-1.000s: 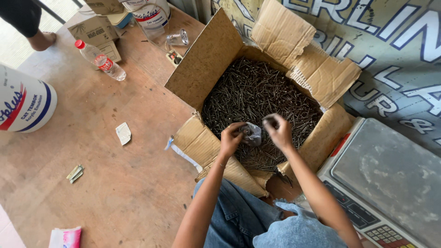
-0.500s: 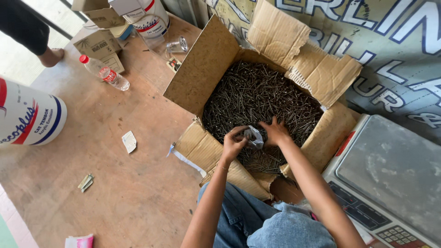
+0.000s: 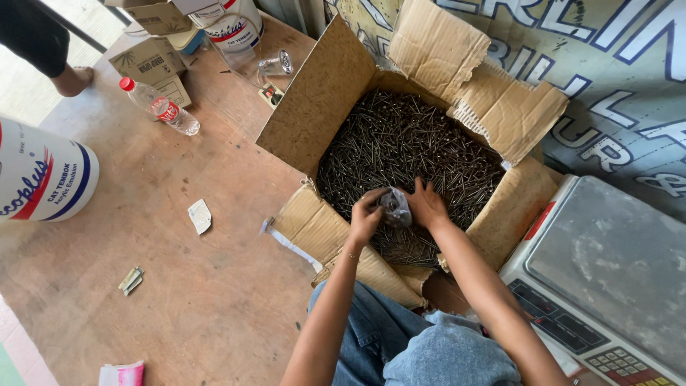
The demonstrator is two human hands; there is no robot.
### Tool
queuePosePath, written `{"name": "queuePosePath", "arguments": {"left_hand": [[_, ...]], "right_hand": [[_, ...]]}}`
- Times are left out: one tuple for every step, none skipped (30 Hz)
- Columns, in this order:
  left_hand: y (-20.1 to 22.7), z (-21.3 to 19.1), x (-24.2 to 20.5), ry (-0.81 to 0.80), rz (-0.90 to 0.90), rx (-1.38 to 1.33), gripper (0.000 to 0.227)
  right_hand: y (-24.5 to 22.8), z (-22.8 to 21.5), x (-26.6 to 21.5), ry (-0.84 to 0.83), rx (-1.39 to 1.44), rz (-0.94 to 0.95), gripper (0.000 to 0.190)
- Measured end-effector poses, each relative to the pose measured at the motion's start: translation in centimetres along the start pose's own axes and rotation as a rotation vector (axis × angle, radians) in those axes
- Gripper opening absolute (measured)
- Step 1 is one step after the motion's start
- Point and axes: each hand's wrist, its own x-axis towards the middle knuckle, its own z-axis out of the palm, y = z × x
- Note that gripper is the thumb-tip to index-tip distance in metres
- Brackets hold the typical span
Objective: The person scoops nails from a large cardboard box into a small plastic bag, weighs the bag on a digital scale, and seals it with a handheld sealer. The person then places the sealed bag into a second box and repeats the process.
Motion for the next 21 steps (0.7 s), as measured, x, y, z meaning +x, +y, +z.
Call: {"name": "queuePosePath", "arguments": {"left_hand": [[0.6, 0.1, 0.0, 0.001, 0.004, 0.001, 0.043], [1.2, 0.3, 0.0, 0.012, -0.035, -0.066, 0.043], [1.8, 0.3, -0.3, 0.022, -0.078, -0.131, 0.043], [1.8, 0.5, 0.1, 0.023, -0.078, -0.128, 0.043], [1.8, 0.8, 0.1, 0.024, -0.116, -0.151, 0.042], [1.7, 1.1, 0.1, 0.025, -0.154, -0.174, 0.041], [2.3, 1.8, -0.1, 0.026, -0.158, -0.176, 0.041], [2.9, 2.5, -0.2, 0.062, -0.139, -0.157, 0.035], [3.7, 3.2, 0.1, 0.095, -0.111, -0.139, 0.029], [4.1, 3.4, 0.2, 0.093, -0.106, -0.141, 0.029], [4.5, 3.6, -0.1, 0.114, -0.146, -0.206, 0.026], [4.9, 3.9, -0.3, 0.135, -0.185, -0.272, 0.022], [4.8, 3.5, -0.1, 0.132, -0.184, -0.277, 0.022], [4.7, 3.1, 0.1, 0.163, -0.132, -0.201, 0.029], [4.7, 2.7, 0.1, 0.200, -0.082, -0.127, 0.035], [3.8, 2.0, 0.3, 0.203, -0.081, -0.134, 0.035], [2.9, 1.4, 0.8, 0.190, -0.121, -0.115, 0.037], [2.1, 0.8, 1.3, 0.178, -0.161, -0.095, 0.039], [2.9, 0.7, 1.4, 0.178, -0.161, -0.101, 0.039], [3.8, 0.6, 1.4, 0.145, -0.191, -0.140, 0.040], [4.6, 0.5, 1.3, 0.112, -0.223, -0.180, 0.041]], "right_hand": [[0.1, 0.3, 0.1, 0.004, -0.001, -0.001, 0.062], [0.2, 0.5, 0.2, 0.061, -0.044, -0.027, 0.056], [0.2, 0.9, 0.2, 0.116, -0.083, -0.053, 0.051], [-0.6, -1.7, -0.4, 0.117, -0.080, -0.054, 0.051], [-1.5, -4.2, -1.4, 0.035, 0.145, 0.076, 0.057], [-2.3, -6.7, -2.3, -0.047, 0.370, 0.207, 0.068], [-2.1, -6.0, -1.8, -0.050, 0.369, 0.208, 0.068], [-2.0, -5.3, -1.4, -0.101, 0.473, 0.289, 0.061], [-1.7, -4.9, -0.6, -0.142, 0.575, 0.369, 0.057], [-1.2, -3.4, 0.6, -0.137, 0.573, 0.369, 0.057], [-0.7, -1.7, 1.3, -0.208, 0.730, 0.493, 0.055], [-0.2, 0.0, 2.0, -0.279, 0.887, 0.617, 0.058], [1.6, 2.4, 2.3, -0.275, 0.884, 0.621, 0.058], [3.3, 4.7, 2.6, -0.147, 0.653, 0.354, 0.037], [5.1, 7.1, 2.9, -0.025, 0.415, 0.086, 0.018], [4.5, 3.9, 1.4, -0.027, 0.408, 0.086, 0.018], [4.0, 0.6, 0.2, -0.052, 0.460, 0.148, 0.024], [3.4, -2.7, -0.9, -0.076, 0.513, 0.210, 0.030], [3.6, -3.5, -1.5, -0.078, 0.508, 0.212, 0.030], [3.8, -4.2, -2.1, -0.040, 0.571, 0.216, 0.027], [3.9, -4.8, -2.7, -0.005, 0.635, 0.219, 0.025]]}}
